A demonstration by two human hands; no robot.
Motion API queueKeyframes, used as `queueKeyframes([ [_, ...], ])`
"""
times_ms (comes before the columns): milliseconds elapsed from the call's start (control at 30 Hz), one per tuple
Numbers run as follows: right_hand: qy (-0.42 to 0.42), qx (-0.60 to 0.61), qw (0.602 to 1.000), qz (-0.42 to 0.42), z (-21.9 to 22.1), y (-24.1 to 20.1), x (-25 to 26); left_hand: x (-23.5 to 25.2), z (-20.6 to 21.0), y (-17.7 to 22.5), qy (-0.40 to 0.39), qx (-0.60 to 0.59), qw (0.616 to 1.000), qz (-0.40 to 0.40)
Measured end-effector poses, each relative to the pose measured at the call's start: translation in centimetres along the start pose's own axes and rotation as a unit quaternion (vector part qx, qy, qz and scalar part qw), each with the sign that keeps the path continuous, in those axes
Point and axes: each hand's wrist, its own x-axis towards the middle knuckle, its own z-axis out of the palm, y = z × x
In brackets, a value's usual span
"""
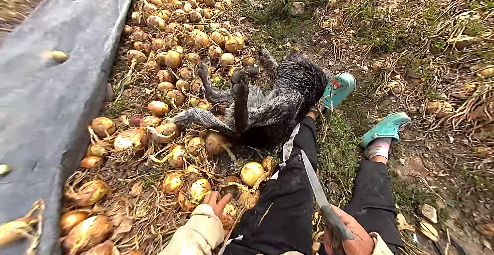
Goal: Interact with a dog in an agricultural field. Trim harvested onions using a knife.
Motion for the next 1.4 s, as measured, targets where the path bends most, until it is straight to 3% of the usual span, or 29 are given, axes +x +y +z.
queueKeyframes([
  [67, -0.028, -0.061, 0.998, 0.002, 0.5, -0.6, 0.2, -1.5, 0.6, -0.5, 0.114, -0.073, 0.991, 0.010],
  [100, -0.045, -0.093, 0.995, 0.002, 0.8, -0.7, 0.3, -2.4, 1.3, -0.7, 0.216, -0.113, 0.969, 0.044],
  [167, -0.084, -0.168, 0.982, -0.016, 1.5, -1.1, 1.0, -3.4, 1.7, -0.6, 0.403, -0.164, 0.891, 0.130],
  [233, -0.116, -0.239, 0.962, -0.058, 2.6, -1.8, 2.0, -3.9, 0.7, -0.5, 0.493, -0.172, 0.827, 0.208],
  [333, -0.121, -0.294, 0.940, -0.125, 5.1, -3.7, 3.3, -5.8, -2.2, 1.3, 0.491, -0.230, 0.790, 0.286],
  [500, -0.031, -0.279, 0.938, -0.204, 7.6, -7.5, 3.6, -6.8, -5.5, 5.2, 0.402, -0.293, 0.736, 0.459],
  [600, 0.006, -0.257, 0.932, -0.256, 6.8, -8.0, 3.1, -7.1, -6.2, 6.7, 0.317, -0.275, 0.761, 0.494],
  [700, -0.043, -0.262, 0.922, -0.280, 5.6, -7.8, 2.6, -7.8, -6.8, 7.8, 0.254, -0.266, 0.783, 0.502],
  [833, -0.080, -0.227, 0.919, -0.312, 6.0, -5.9, 3.1, -9.2, -7.8, 8.4, 0.236, -0.213, 0.820, 0.476],
  [933, -0.098, -0.171, 0.941, -0.276, 7.0, -5.6, 2.7, -9.1, -9.0, 7.8, 0.207, -0.145, 0.839, 0.483],
  [1233, -0.103, -0.106, 0.977, -0.156, 7.0, -4.7, 3.0, -5.9, -6.8, 7.4, 0.335, -0.112, 0.769, 0.532],
  [1400, -0.050, -0.096, 0.987, -0.123, 7.0, -3.9, 3.7, -5.5, -5.2, 8.6, 0.461, -0.082, 0.759, 0.453],
])
